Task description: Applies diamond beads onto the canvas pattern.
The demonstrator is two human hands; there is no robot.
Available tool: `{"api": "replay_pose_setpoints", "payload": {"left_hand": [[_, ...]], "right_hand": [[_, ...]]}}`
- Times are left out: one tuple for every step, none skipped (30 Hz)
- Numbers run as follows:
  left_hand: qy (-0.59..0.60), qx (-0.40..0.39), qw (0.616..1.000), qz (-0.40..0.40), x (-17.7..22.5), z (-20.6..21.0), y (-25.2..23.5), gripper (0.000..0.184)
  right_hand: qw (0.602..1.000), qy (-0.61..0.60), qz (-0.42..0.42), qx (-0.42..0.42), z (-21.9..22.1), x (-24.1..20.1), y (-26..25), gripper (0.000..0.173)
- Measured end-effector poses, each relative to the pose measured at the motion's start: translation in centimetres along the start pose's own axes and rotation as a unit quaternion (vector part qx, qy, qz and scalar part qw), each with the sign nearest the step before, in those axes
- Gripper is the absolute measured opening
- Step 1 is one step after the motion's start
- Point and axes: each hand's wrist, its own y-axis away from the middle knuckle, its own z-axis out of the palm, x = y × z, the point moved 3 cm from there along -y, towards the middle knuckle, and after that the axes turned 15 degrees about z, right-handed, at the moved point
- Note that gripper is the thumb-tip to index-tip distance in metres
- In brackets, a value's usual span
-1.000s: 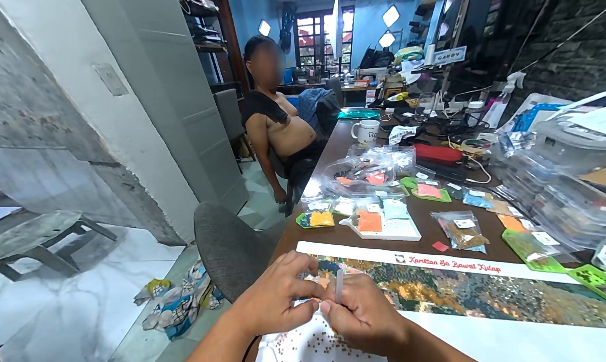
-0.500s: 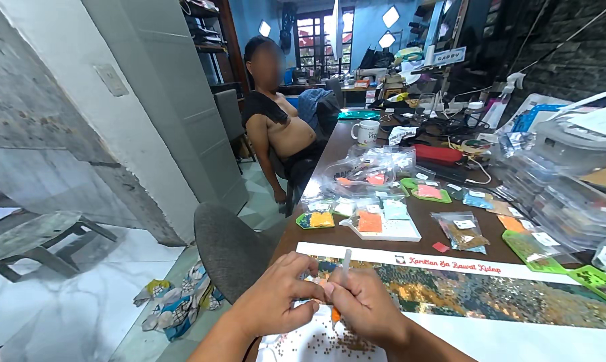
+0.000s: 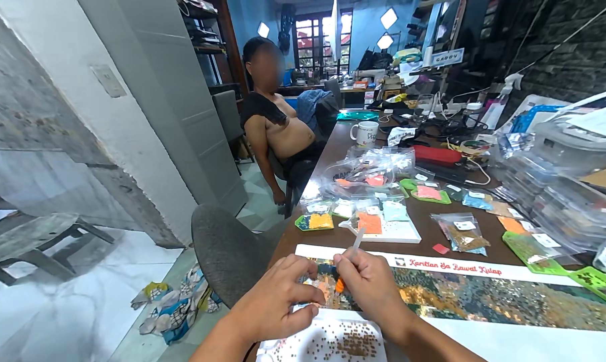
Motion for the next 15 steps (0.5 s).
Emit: {"api": "replay_pose_setpoints", "payload": {"left_hand": [[-0.001,-0.001,1.000,0.000,-0.02,0.01,0.01,0.037],[-0.001,-0.001,1.000,0.002,-0.05,0.03,0.03,0.037],[-0.002,0.002,1.000,0.004,-0.09,0.06,0.05,0.038],[-0.002,0.003,1.000,0.006,-0.12,0.09,0.06,0.038],[-0.002,0.004,1.000,0.007,-0.13,0.10,0.06,0.038],[-0.002,0.005,1.000,0.008,-0.13,0.11,0.08,0.038],[-0.002,0.006,1.000,0.009,-0.11,0.10,0.08,0.038],[-0.002,0.006,1.000,0.008,-0.10,0.09,0.09,0.038],[-0.003,0.007,1.000,0.008,-0.09,0.09,0.08,0.038],[-0.003,0.006,1.000,0.008,-0.08,0.07,0.09,0.038],[-0.003,0.006,1.000,0.007,-0.09,0.07,0.09,0.038],[-0.004,0.006,1.000,0.008,-0.09,0.08,0.09,0.038],[-0.005,0.007,1.000,0.009,-0.10,0.09,0.09,0.038],[-0.004,0.006,1.000,0.009,-0.11,0.10,0.10,0.038],[-0.005,0.006,1.000,0.008,-0.11,0.11,0.12,0.038]], "right_hand": [[1.000,0.005,0.003,-0.001,0.04,0.11,-0.06,0.032],[1.000,0.011,0.006,-0.003,0.09,0.19,-0.09,0.032],[1.000,0.019,0.007,-0.004,0.13,0.25,-0.13,0.032],[1.000,0.025,0.009,-0.005,0.17,0.33,-0.16,0.032],[1.000,0.028,0.011,-0.006,0.22,0.41,-0.18,0.032],[0.999,0.031,0.011,-0.007,0.26,0.46,-0.19,0.032],[0.999,0.032,0.009,-0.009,0.29,0.49,-0.19,0.032],[0.999,0.032,0.009,-0.010,0.31,0.51,-0.19,0.032],[0.999,0.031,0.008,-0.011,0.33,0.53,-0.19,0.033],[0.999,0.031,0.007,-0.012,0.34,0.54,-0.20,0.033],[0.999,0.032,0.008,-0.012,0.36,0.53,-0.21,0.033],[0.999,0.033,0.008,-0.013,0.39,0.56,-0.21,0.033],[0.999,0.033,0.007,-0.015,0.41,0.58,-0.21,0.033],[0.999,0.035,0.007,-0.018,0.41,0.59,-0.22,0.033],[0.999,0.037,0.006,-0.021,0.42,0.61,-0.23,0.033]]}}
